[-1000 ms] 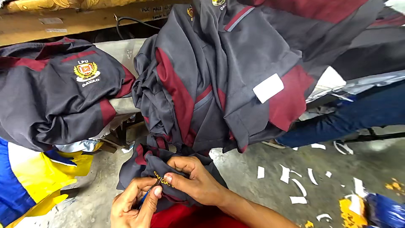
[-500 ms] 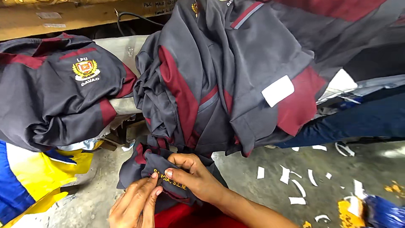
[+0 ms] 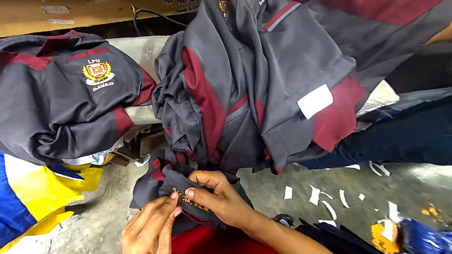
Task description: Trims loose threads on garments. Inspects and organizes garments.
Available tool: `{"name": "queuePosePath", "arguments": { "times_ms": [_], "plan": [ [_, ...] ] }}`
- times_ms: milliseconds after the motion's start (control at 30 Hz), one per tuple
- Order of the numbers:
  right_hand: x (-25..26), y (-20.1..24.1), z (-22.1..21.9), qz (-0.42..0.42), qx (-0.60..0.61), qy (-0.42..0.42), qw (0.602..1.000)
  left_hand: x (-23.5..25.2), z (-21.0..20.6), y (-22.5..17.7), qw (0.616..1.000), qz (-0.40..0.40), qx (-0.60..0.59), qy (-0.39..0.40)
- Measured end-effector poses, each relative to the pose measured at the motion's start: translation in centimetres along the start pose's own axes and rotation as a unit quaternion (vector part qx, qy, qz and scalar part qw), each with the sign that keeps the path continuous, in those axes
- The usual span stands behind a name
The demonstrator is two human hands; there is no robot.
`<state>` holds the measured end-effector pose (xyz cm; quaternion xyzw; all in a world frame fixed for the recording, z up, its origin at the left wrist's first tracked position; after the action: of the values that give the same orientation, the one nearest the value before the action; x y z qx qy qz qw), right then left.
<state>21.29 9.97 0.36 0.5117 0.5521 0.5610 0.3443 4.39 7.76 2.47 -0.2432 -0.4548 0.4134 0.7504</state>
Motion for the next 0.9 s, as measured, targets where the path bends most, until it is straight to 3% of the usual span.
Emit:
{"name": "queuePosePath", "arguments": {
  "times_ms": [533,900],
  "plan": [
    [-0.7,0.6,-0.2,0.009,0.011,-0.017,1.0,-1.1,0.6,-0.1,0.996,0.015,-0.085,-0.02],
    [-0.8,1.0,-0.1,0.02,-0.064,-0.034,0.997,-2.2,0.1,-2.3,0.998,0.055,-0.027,0.029]
  ]
}}
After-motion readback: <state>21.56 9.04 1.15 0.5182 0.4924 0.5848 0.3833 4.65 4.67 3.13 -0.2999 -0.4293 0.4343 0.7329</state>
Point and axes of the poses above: each hand's wrist, its own x-axis towards the middle knuckle, its own z-axis out of the back of the hand, y = z × x, the point moved 7 cm from there along x, towards the middle knuckle, and after that the axes turned 1 degree about -y, right-handed, at the moved point
